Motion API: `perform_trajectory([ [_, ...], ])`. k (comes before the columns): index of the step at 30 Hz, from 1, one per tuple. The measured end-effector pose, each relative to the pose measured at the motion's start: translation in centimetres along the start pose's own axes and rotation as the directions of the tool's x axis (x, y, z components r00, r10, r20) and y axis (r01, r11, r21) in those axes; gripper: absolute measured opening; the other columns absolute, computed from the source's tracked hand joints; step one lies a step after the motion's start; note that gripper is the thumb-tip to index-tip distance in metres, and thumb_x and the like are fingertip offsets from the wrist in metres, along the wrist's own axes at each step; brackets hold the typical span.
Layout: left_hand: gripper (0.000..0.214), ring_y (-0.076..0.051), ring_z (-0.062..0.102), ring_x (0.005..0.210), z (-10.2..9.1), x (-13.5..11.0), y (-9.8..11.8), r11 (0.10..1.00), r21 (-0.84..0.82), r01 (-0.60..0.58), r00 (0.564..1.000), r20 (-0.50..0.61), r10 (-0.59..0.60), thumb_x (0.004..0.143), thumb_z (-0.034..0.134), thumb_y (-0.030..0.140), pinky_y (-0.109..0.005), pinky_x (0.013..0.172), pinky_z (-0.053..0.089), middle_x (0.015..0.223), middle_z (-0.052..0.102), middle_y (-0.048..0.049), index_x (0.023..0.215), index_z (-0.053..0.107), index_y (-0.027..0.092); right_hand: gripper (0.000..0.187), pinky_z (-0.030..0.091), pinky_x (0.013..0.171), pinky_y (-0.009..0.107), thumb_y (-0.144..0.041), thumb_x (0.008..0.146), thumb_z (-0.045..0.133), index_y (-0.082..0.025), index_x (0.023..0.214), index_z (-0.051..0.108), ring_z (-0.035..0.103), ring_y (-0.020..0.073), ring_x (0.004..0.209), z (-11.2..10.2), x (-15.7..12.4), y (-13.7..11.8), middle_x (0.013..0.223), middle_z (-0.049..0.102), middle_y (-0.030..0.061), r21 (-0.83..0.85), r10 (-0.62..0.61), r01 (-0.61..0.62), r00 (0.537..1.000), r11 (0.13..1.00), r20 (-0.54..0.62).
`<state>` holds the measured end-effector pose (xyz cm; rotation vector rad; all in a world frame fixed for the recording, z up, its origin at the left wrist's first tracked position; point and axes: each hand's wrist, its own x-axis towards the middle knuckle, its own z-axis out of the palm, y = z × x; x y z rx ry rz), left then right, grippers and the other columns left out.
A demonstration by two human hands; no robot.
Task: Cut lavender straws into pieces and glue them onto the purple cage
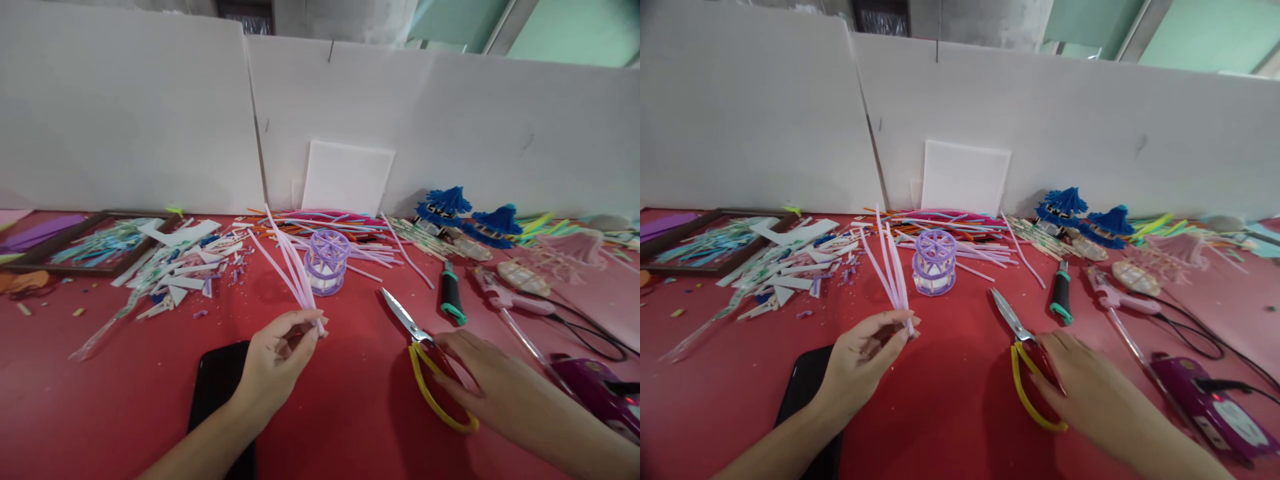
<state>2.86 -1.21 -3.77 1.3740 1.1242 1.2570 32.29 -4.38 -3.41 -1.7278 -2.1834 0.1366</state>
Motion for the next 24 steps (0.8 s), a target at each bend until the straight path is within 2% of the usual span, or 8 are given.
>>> perform_trajectory([
  [3,0.018,-0.014,0.071,0.074,0.1,-0.1,0.0,1.000,-0.001,-0.015,1.000,0.013,0.015,0.078,0.062,0.019,-0.021,0.071,0.057,0.082,0.076,-0.0042,0.094,0.070,0.019,0.014,0.050,0.051,0.026,-0.031,0.086,0.055,-0.022,0.082,0.065,0.064,0.0168,0.057,0.0,1.6,-3.4,0.069,0.069,0.0035,0.300,-0.049,0.050,0.999,0.953,-0.012],
  [6,0.019,-0.014,0.071,0.075,0.1,-0.1,-0.1,1.000,0.019,-0.018,0.999,0.028,0.017,0.078,0.062,0.019,-0.021,0.070,0.058,0.083,0.076,-0.0049,0.095,0.071,0.018,0.017,0.049,0.053,0.021,-0.028,0.088,0.054,-0.021,0.081,0.067,0.064,0.0135,0.060,0.9,3.5,-7.2,0.069,0.069,0.0014,0.594,-0.066,0.050,0.998,0.803,0.006],
  [9,0.020,-0.014,0.071,0.076,0.1,0.0,0.0,0.999,0.023,-0.047,0.998,0.044,0.046,0.077,0.062,0.017,-0.021,0.071,0.058,0.085,0.076,-0.0042,0.095,0.071,0.019,0.015,0.047,0.049,0.018,-0.025,0.086,0.055,-0.019,0.080,0.068,0.061,0.0109,0.056,2.2,5.2,-10.3,0.068,0.068,0.0005,0.761,-0.089,0.033,0.995,0.648,0.033],
  [11,0.020,-0.014,0.071,0.077,0.1,0.0,0.1,0.998,0.031,-0.063,0.997,0.044,0.061,0.077,0.062,0.016,-0.021,0.073,0.057,0.086,0.076,-0.0036,0.094,0.071,0.020,0.013,0.047,0.048,0.018,-0.022,0.083,0.057,-0.017,0.076,0.067,0.060,0.0106,0.055,3.0,6.0,-11.4,0.066,0.067,0.0004,0.801,-0.062,0.031,0.998,0.598,0.008],
  [13,0.019,-0.014,0.072,0.079,0.1,0.1,0.1,0.998,0.038,-0.056,0.998,0.036,0.054,0.078,0.061,0.016,-0.021,0.075,0.057,0.088,0.076,-0.0033,0.094,0.071,0.020,0.011,0.048,0.049,0.019,-0.021,0.080,0.059,-0.017,0.073,0.066,0.061,0.0115,0.057,3.7,6.4,-12.0,0.067,0.067,0.0012,0.803,-0.023,0.046,0.999,0.595,-0.041],
  [19,0.019,-0.014,0.071,0.083,0.0,0.0,-0.2,1.000,0.025,-0.010,0.999,0.042,0.009,0.080,0.063,0.019,-0.021,0.076,0.057,0.093,0.077,-0.0027,0.097,0.071,0.022,0.010,0.050,0.051,0.019,-0.015,0.076,0.057,-0.018,0.073,0.066,0.062,0.0118,0.058,4.4,6.2,-12.0,0.069,0.067,0.0021,0.722,-0.015,0.138,0.985,0.678,-0.174],
  [22,0.018,-0.014,0.072,0.082,0.0,0.0,-0.3,1.000,0.011,0.001,0.999,0.034,-0.001,0.079,0.065,0.020,-0.020,0.076,0.057,0.091,0.077,-0.0017,0.096,0.072,0.023,0.010,0.049,0.050,0.019,-0.013,0.077,0.056,-0.018,0.074,0.064,0.060,0.0114,0.057,4.7,6.0,-11.8,0.068,0.064,0.0016,0.681,-0.060,0.215,0.968,0.700,-0.244],
  [24,0.019,-0.014,0.072,0.083,0.0,0.0,-0.2,1.000,-0.001,0.009,1.000,0.029,-0.009,0.078,0.066,0.019,-0.020,0.075,0.057,0.090,0.077,-0.0013,0.095,0.073,0.024,0.010,0.049,0.051,0.020,-0.011,0.079,0.055,-0.018,0.076,0.063,0.059,0.0113,0.056,5.1,6.0,-11.7,0.067,0.062,0.0018,0.633,-0.120,0.307,0.940,0.711,-0.320],
])
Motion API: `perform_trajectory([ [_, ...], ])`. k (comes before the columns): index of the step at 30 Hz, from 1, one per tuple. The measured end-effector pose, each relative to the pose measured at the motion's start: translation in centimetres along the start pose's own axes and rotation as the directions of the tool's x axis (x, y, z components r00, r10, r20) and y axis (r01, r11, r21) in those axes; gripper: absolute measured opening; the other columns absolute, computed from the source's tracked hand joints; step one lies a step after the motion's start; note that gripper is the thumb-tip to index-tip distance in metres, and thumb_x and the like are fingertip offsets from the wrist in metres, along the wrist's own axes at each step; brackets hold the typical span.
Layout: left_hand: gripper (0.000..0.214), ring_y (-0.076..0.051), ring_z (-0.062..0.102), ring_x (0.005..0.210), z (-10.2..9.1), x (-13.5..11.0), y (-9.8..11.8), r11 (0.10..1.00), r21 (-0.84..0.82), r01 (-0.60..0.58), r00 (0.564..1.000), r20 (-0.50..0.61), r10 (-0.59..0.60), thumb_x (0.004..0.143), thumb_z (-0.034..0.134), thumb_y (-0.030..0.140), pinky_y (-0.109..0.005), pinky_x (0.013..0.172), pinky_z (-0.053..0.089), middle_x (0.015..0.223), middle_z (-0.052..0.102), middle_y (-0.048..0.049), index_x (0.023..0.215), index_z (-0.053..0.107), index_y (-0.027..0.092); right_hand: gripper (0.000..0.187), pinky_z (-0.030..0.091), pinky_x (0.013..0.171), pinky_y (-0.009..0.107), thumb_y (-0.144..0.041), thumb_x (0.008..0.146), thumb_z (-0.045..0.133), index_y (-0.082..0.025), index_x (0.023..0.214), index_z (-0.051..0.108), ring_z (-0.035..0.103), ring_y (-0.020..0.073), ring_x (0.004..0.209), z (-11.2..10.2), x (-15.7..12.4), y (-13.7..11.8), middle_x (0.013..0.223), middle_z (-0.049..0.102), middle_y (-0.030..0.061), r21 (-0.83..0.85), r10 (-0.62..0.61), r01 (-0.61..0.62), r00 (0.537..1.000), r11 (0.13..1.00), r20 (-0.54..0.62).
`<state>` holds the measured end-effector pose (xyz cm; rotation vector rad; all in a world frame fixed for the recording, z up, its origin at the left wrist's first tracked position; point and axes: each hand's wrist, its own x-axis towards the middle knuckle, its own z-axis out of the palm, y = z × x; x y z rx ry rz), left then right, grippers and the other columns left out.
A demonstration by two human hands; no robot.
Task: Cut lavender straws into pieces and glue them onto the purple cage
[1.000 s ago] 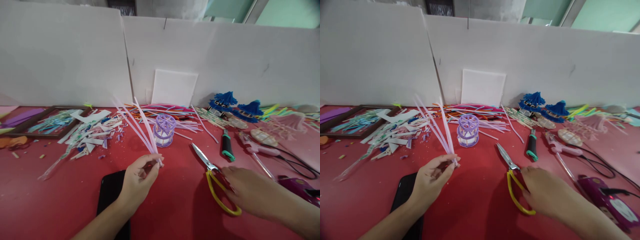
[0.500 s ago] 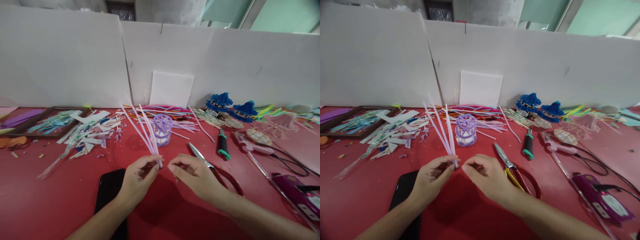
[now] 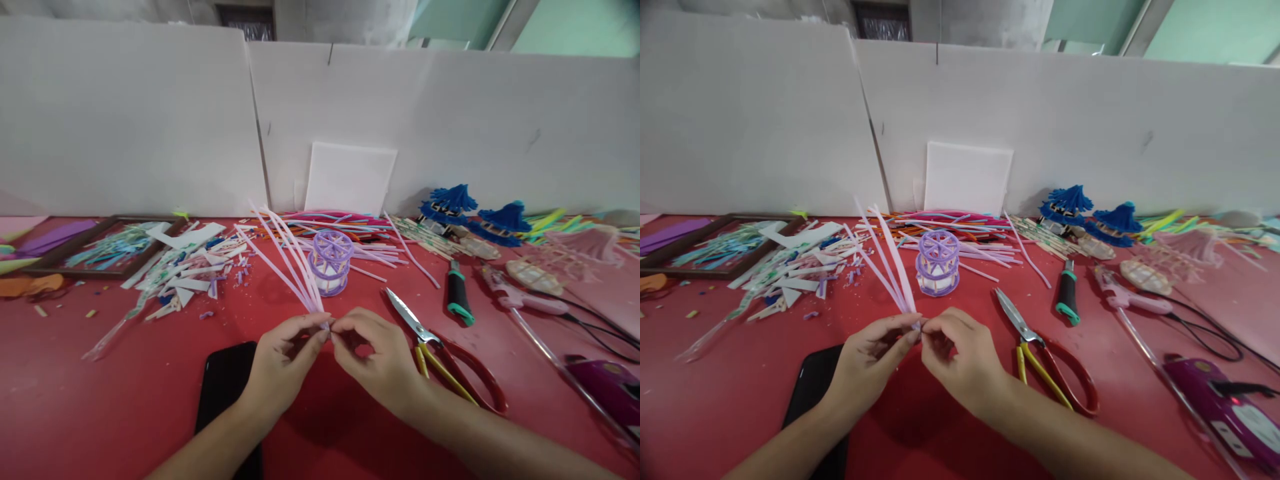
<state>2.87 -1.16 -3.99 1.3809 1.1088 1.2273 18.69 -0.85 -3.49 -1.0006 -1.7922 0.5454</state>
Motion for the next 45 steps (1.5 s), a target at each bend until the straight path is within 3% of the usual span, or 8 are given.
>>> perform_trajectory([
  [6,0.018,-0.015,0.071,0.083,0.0,0.0,-0.1,1.000,0.027,-0.006,1.000,-0.019,0.006,0.078,0.067,0.021,-0.021,0.077,0.057,0.090,0.077,-0.0015,0.095,0.073,0.024,0.013,0.050,0.059,0.023,-0.008,0.082,0.053,-0.016,0.086,0.062,0.058,0.0127,0.063,0.0,-0.5,0.7,0.072,0.061,0.0042,0.014,-0.155,0.155,0.988,0.988,0.016],
  [12,0.017,-0.014,0.070,0.084,-0.2,0.2,-0.2,0.998,0.062,-0.033,0.999,-0.023,0.034,0.079,0.066,0.022,-0.021,0.079,0.055,0.091,0.076,-0.0019,0.093,0.074,0.025,0.008,0.049,0.059,0.024,-0.021,0.084,0.059,-0.017,0.082,0.065,0.060,0.0129,0.064,0.6,-0.5,0.9,0.074,0.063,0.0042,0.248,0.088,-0.097,0.995,0.964,0.046],
  [17,0.018,-0.014,0.069,0.083,-0.3,0.1,-0.3,0.995,0.086,-0.057,0.998,-0.032,0.060,0.081,0.064,0.021,-0.021,0.078,0.054,0.089,0.074,-0.0021,0.095,0.073,0.025,0.029,0.048,0.054,0.023,-0.044,0.077,0.069,-0.016,0.075,0.061,0.056,0.0101,0.051,1.5,0.1,1.4,0.058,0.059,-0.0025,0.578,0.460,-0.559,0.826,0.595,0.326],
  [22,0.017,-0.015,0.067,0.084,-0.4,0.0,-0.6,0.991,0.112,-0.071,0.997,-0.032,0.075,0.081,0.064,0.023,-0.023,0.080,0.053,0.087,0.071,-0.0030,0.095,0.074,0.026,0.040,0.048,0.048,0.023,-0.051,0.069,0.074,-0.012,0.072,0.063,0.053,0.0085,0.046,2.1,0.0,1.8,0.056,0.057,-0.0026,0.637,0.493,-0.680,0.721,0.364,0.488],
  [26,0.020,-0.015,0.067,0.084,-0.5,0.0,-0.5,0.997,0.072,-0.041,0.999,-0.014,0.042,0.082,0.064,0.025,-0.024,0.080,0.053,0.087,0.071,-0.0032,0.099,0.074,0.028,0.043,0.045,0.041,0.022,-0.054,0.067,0.073,-0.015,0.065,0.056,0.049,0.0072,0.042,2.3,-0.3,1.8,0.055,0.053,-0.0047,0.642,0.497,-0.665,0.733,0.381,0.464],
  [36,0.033,-0.020,0.067,0.101,0.6,0.1,-1.0,0.998,0.033,0.056,0.998,0.002,-0.056,0.078,0.066,0.022,-0.030,0.092,0.051,0.108,0.073,-0.0058,0.111,0.070,0.026,0.047,0.034,0.044,0.020,-0.061,0.066,0.068,-0.017,0.061,0.053,0.041,0.0065,0.043,1.5,0.3,1.0,0.048,0.046,-0.0070,0.459,0.559,-0.618,0.782,0.638,0.276],
  [41,0.025,-0.018,0.069,0.095,0.4,-0.1,-0.8,0.996,0.090,-0.023,1.000,0.016,0.022,0.079,0.066,0.022,-0.027,0.089,0.053,0.101,0.075,-0.0044,0.103,0.073,0.028,0.041,0.040,0.050,0.021,-0.053,0.066,0.073,-0.015,0.065,0.059,0.047,0.0075,0.047,1.6,-0.2,1.0,0.050,0.052,-0.0047,0.548,0.519,-0.621,0.779,0.561,0.352],
  [45,0.022,-0.015,0.069,0.087,-0.3,-0.5,-0.6,0.992,0.089,-0.094,0.994,0.065,0.089,0.081,0.065,0.026,-0.022,0.080,0.055,0.095,0.074,-0.0030,0.101,0.074,0.031,0.040,0.039,0.042,0.019,-0.049,0.063,0.078,-0.014,0.067,0.059,0.046,0.0062,0.043,2.0,-0.5,1.3,0.052,0.051,-0.0049,0.667,0.474,-0.657,0.739,0.351,0.478],
])
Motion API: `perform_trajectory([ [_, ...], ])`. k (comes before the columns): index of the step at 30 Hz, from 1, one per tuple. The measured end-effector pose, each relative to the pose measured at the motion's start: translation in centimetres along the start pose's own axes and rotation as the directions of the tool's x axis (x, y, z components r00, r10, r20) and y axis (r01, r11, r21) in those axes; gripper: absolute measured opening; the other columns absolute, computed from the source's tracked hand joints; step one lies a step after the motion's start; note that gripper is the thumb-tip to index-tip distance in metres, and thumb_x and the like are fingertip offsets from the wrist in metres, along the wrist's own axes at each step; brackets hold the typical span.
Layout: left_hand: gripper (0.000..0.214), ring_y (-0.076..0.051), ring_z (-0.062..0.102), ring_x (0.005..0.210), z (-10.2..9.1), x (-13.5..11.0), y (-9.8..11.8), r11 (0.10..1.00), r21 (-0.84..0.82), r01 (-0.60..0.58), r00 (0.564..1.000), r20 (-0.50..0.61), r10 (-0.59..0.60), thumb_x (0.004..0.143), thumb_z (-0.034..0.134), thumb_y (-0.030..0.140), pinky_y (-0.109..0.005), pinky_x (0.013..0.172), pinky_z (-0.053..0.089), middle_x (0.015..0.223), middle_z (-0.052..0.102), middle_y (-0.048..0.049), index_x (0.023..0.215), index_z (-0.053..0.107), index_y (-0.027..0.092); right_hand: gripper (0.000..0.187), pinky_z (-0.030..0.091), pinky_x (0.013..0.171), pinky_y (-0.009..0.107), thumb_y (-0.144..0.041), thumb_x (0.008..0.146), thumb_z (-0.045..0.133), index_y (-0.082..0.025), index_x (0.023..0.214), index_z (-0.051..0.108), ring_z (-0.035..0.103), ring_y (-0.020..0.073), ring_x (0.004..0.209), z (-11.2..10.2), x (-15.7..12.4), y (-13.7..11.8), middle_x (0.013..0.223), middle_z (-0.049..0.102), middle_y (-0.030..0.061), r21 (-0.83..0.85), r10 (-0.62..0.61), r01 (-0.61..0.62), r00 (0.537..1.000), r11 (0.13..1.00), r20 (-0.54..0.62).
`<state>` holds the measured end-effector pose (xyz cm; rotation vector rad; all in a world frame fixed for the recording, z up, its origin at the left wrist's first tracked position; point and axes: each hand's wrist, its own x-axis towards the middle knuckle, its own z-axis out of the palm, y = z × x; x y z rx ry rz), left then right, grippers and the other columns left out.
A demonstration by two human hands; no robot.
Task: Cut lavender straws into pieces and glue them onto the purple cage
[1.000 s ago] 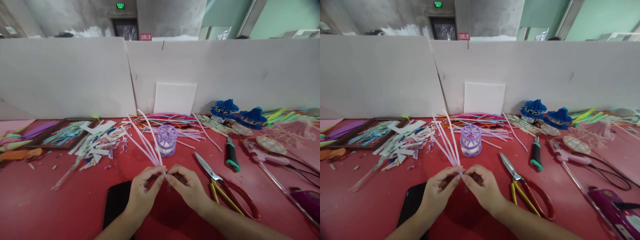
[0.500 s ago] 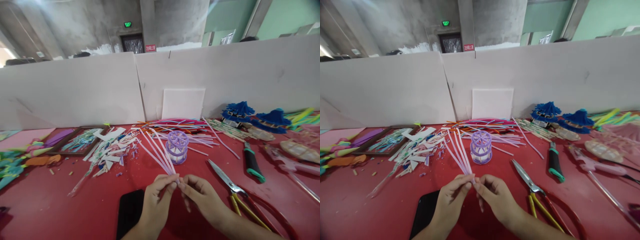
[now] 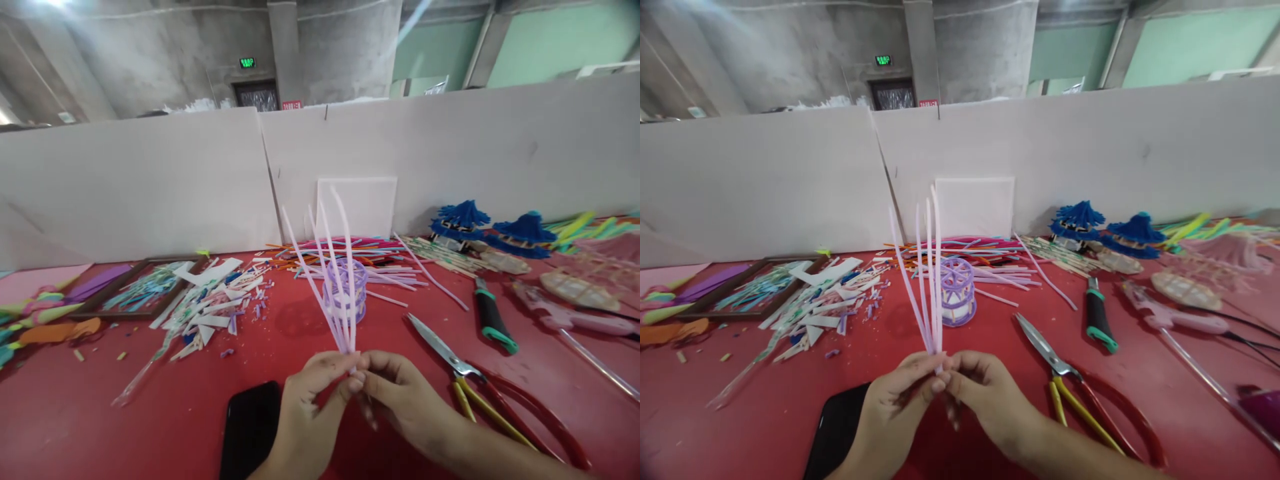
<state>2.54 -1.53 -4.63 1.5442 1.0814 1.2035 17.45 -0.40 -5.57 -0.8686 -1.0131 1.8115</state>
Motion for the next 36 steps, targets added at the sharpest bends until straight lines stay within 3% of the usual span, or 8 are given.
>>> perform_trajectory([
  [5,0.023,-0.014,0.068,0.078,-0.3,-0.2,0.0,0.996,-0.004,-0.085,0.996,0.026,0.085,0.085,0.061,0.026,-0.022,0.074,0.056,0.084,0.074,-0.0025,0.103,0.073,0.033,0.041,0.036,0.036,0.019,-0.050,0.062,0.077,-0.015,0.068,0.056,0.044,0.0063,0.038,0.0,-0.1,0.2,0.052,0.051,-0.0049,-0.001,0.040,-0.040,0.998,0.999,0.048],
  [10,0.019,-0.019,0.070,0.088,0.4,0.0,0.3,0.997,-0.005,0.083,0.996,-0.030,-0.083,0.077,0.069,0.029,-0.029,0.085,0.056,0.094,0.076,-0.0049,0.095,0.076,0.029,0.030,0.032,0.044,0.020,-0.039,0.068,0.071,-0.016,0.061,0.052,0.037,0.0060,0.043,0.2,-0.3,-0.2,0.047,0.043,-0.0072,-0.311,-0.121,0.084,0.987,0.947,-0.102],
  [13,0.018,-0.021,0.071,0.091,0.6,0.2,0.1,0.980,-0.096,0.176,0.981,-0.062,-0.182,0.076,0.070,0.030,-0.031,0.086,0.056,0.096,0.077,-0.0057,0.092,0.077,0.027,0.028,0.029,0.045,0.020,-0.036,0.068,0.069,-0.017,0.056,0.052,0.034,0.0064,0.046,0.5,-0.2,-0.1,0.048,0.042,-0.0069,-0.393,-0.201,0.119,0.964,0.912,-0.176],
  [18,0.015,-0.019,0.072,0.081,0.5,0.4,-0.2,0.944,-0.251,0.214,0.965,-0.096,-0.244,0.071,0.074,0.030,-0.025,0.075,0.058,0.087,0.078,-0.0047,0.085,0.078,0.027,0.031,0.035,0.047,0.022,-0.043,0.066,0.075,-0.015,0.064,0.061,0.045,0.0087,0.044,0.6,0.0,0.2,0.046,0.052,-0.0045,-0.259,-0.071,0.027,0.984,0.966,-0.163],
  [24,0.012,-0.014,0.070,0.075,0.4,0.3,0.5,0.929,-0.329,0.168,0.972,-0.102,-0.212,0.069,0.077,0.028,-0.018,0.071,0.056,0.077,0.077,-0.0031,0.081,0.078,0.028,0.030,0.042,0.046,0.021,-0.040,0.066,0.079,-0.013,0.074,0.067,0.052,0.0080,0.046,0.0,-0.2,0.2,0.052,0.058,-0.0033,0.018,-0.070,0.070,0.998,0.997,-0.002],
  [30,0.011,-0.011,0.064,0.047,0.5,0.2,1.0,0.857,-0.489,0.163,0.984,0.014,-0.179,0.072,0.075,0.026,-0.024,0.046,0.059,0.076,0.068,0.0008,0.082,0.078,0.028,0.031,0.045,0.042,0.018,-0.032,0.059,0.086,-0.014,0.069,0.063,0.058,0.0082,0.046,0.3,-0.2,0.3,0.057,0.062,-0.0016,0.301,0.080,-0.097,0.994,0.949,0.068],
  [36,0.014,-0.011,0.063,0.045,0.6,0.2,1.4,0.849,-0.493,0.188,0.977,0.007,-0.212,0.067,0.078,0.025,-0.024,0.042,0.058,0.078,0.069,-0.0020,0.081,0.079,0.026,0.028,0.043,0.039,0.013,-0.031,0.063,0.084,-0.011,0.067,0.065,0.054,0.0040,0.041,1.3,-0.5,0.1,0.055,0.059,-0.0021,0.388,0.124,-0.151,0.988,0.909,0.093],
])
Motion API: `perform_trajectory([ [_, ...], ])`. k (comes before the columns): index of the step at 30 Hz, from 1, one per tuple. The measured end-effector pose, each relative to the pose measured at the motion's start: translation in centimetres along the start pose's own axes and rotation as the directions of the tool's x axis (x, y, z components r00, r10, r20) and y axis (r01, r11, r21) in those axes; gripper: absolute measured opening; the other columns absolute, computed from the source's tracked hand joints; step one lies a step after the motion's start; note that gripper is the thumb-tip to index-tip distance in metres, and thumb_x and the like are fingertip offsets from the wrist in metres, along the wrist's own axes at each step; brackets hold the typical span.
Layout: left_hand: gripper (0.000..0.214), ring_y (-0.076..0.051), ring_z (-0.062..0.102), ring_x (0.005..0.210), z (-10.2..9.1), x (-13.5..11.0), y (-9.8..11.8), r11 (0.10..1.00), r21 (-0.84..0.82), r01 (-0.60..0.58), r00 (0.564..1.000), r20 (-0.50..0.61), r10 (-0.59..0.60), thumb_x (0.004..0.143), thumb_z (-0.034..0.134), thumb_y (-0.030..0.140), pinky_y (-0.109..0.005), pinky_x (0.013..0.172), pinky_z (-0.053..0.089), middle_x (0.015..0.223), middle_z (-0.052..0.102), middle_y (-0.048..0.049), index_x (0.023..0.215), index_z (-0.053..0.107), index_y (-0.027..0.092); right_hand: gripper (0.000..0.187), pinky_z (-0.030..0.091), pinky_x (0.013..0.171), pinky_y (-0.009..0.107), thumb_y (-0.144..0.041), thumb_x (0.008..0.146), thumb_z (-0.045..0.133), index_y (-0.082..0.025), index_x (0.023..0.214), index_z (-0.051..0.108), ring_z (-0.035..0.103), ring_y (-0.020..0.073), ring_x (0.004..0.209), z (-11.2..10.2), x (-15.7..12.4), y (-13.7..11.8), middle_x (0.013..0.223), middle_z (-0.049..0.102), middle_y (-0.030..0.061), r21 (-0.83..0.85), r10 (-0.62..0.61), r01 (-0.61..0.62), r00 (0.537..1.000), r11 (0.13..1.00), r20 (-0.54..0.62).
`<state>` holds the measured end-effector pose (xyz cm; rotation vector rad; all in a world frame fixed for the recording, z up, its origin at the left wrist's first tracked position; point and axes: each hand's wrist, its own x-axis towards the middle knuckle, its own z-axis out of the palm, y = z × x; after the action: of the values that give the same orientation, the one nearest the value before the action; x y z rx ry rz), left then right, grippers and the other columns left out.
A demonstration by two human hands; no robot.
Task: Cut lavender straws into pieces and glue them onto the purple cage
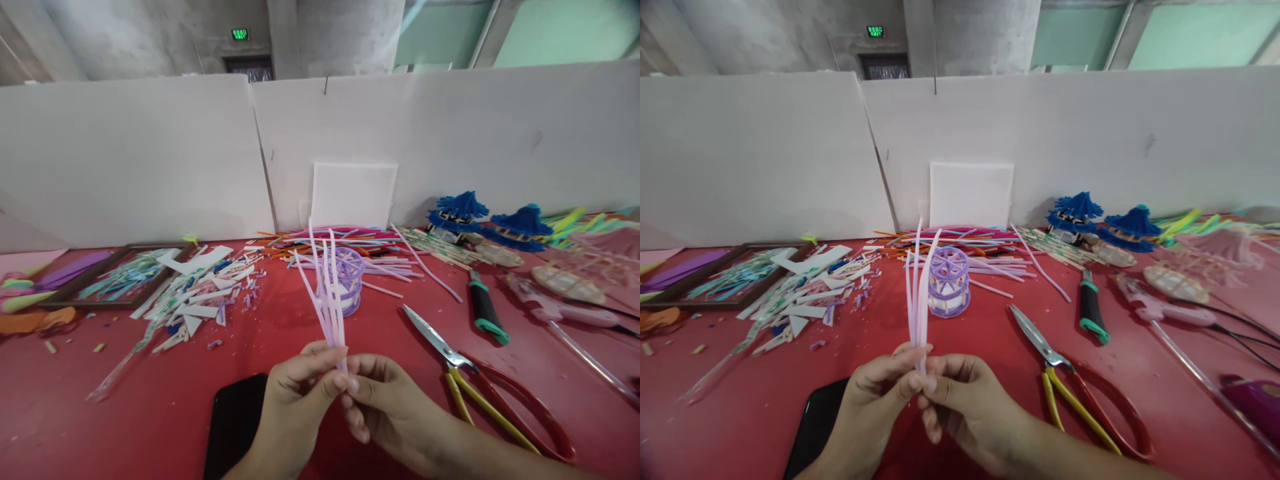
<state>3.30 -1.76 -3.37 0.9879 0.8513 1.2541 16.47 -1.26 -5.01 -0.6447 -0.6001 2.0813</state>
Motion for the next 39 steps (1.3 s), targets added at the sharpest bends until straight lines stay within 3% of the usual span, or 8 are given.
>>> perform_trajectory([
  [7,0.016,-0.017,0.070,0.079,-0.1,0.0,0.3,0.990,0.112,-0.080,0.997,-0.014,0.082,0.061,0.082,0.022,-0.023,0.069,0.060,0.085,0.075,-0.0038,0.075,0.078,0.029,0.030,0.042,0.036,0.014,-0.033,0.063,0.084,-0.012,0.063,0.063,0.051,0.0049,0.038,0.1,-0.3,0.6,0.051,0.058,-0.0020,0.012,-0.064,0.063,0.998,0.998,0.018],
  [14,0.009,-0.014,0.070,0.074,0.0,-0.3,0.4,0.995,0.053,-0.079,0.997,0.033,0.077,0.064,0.081,0.019,-0.020,0.069,0.057,0.080,0.075,-0.0026,0.070,0.077,0.025,0.033,0.040,0.035,0.015,-0.035,0.060,0.085,-0.014,0.064,0.060,0.046,0.0044,0.035,-0.1,-0.5,0.9,0.047,0.055,-0.0041,-0.005,-0.088,0.089,0.996,0.996,0.020],
  [18,0.016,-0.013,0.067,0.054,-0.4,0.0,-0.2,0.992,-0.123,0.030,0.998,0.066,-0.022,0.069,0.078,0.023,-0.023,0.051,0.056,0.072,0.075,0.0017,0.081,0.067,0.025,0.032,0.045,0.042,0.019,-0.042,0.067,0.079,-0.015,0.067,0.062,0.053,0.0078,0.043,-0.3,-0.6,0.4,0.053,0.057,-0.0025,-0.254,-0.186,0.173,0.982,0.951,-0.027],
  [20,0.030,-0.014,0.069,0.059,-0.6,0.2,-0.6,0.982,-0.179,0.064,0.997,0.060,-0.054,0.070,0.078,0.025,-0.025,0.055,0.057,0.072,0.075,0.0031,0.094,0.062,0.028,0.025,0.050,0.051,0.022,-0.040,0.074,0.074,-0.017,0.071,0.064,0.059,0.0109,0.053,-0.3,-0.9,-0.1,0.060,0.062,-0.0002,-0.488,-0.328,0.276,0.944,0.828,-0.023],
  [23,0.044,-0.013,0.070,0.077,-0.8,0.5,-1.0,0.974,-0.207,0.096,0.995,0.007,-0.096,0.068,0.080,0.025,-0.023,0.075,0.054,0.068,0.075,0.0041,0.105,0.058,0.027,0.008,0.052,0.063,0.024,-0.027,0.079,0.070,-0.020,0.079,0.065,0.064,0.0137,0.068,-0.4,-1.5,-0.9,0.075,0.066,0.0026,-0.779,-0.572,0.452,0.807,0.433,0.150],
  [28,0.040,-0.007,0.066,0.066,-0.7,0.6,-1.1,0.948,-0.242,0.208,0.978,0.069,-0.197,0.065,0.082,0.025,-0.017,0.072,0.049,0.065,0.072,0.0050,0.100,0.062,0.022,0.014,0.051,0.068,0.021,-0.011,0.081,0.065,-0.024,0.085,0.060,0.064,0.0134,0.073,-0.8,-2.0,-1.8,0.079,0.067,0.0013,-0.812,-0.651,0.574,0.580,-0.099,0.490],
  [33,0.032,-0.006,0.065,0.066,-0.7,0.5,-1.2,0.940,-0.244,0.238,0.971,0.085,-0.223,0.066,0.082,0.025,-0.016,0.074,0.047,0.064,0.072,0.0053,0.093,0.064,0.021,0.021,0.052,0.071,0.024,-0.007,0.083,0.059,-0.024,0.094,0.058,0.064,0.0162,0.078,-1.1,-2.1,-2.1,0.085,0.066,0.0036,-0.780,-0.610,0.569,0.530,-0.259,0.589],
  [39,0.017,-0.002,0.058,0.060,-0.5,0.3,-1.2,0.952,-0.227,0.203,0.978,0.085,-0.189,0.069,0.080,0.023,-0.012,0.067,0.045,0.058,0.063,0.0072,0.072,0.065,0.017,0.021,0.052,0.076,0.025,-0.007,0.084,0.056,-0.023,0.098,0.057,0.063,0.0168,0.085,-1.1,-2.1,-2.0,0.089,0.065,0.0047,-0.799,-0.616,0.542,0.544,-0.261,0.570],
])
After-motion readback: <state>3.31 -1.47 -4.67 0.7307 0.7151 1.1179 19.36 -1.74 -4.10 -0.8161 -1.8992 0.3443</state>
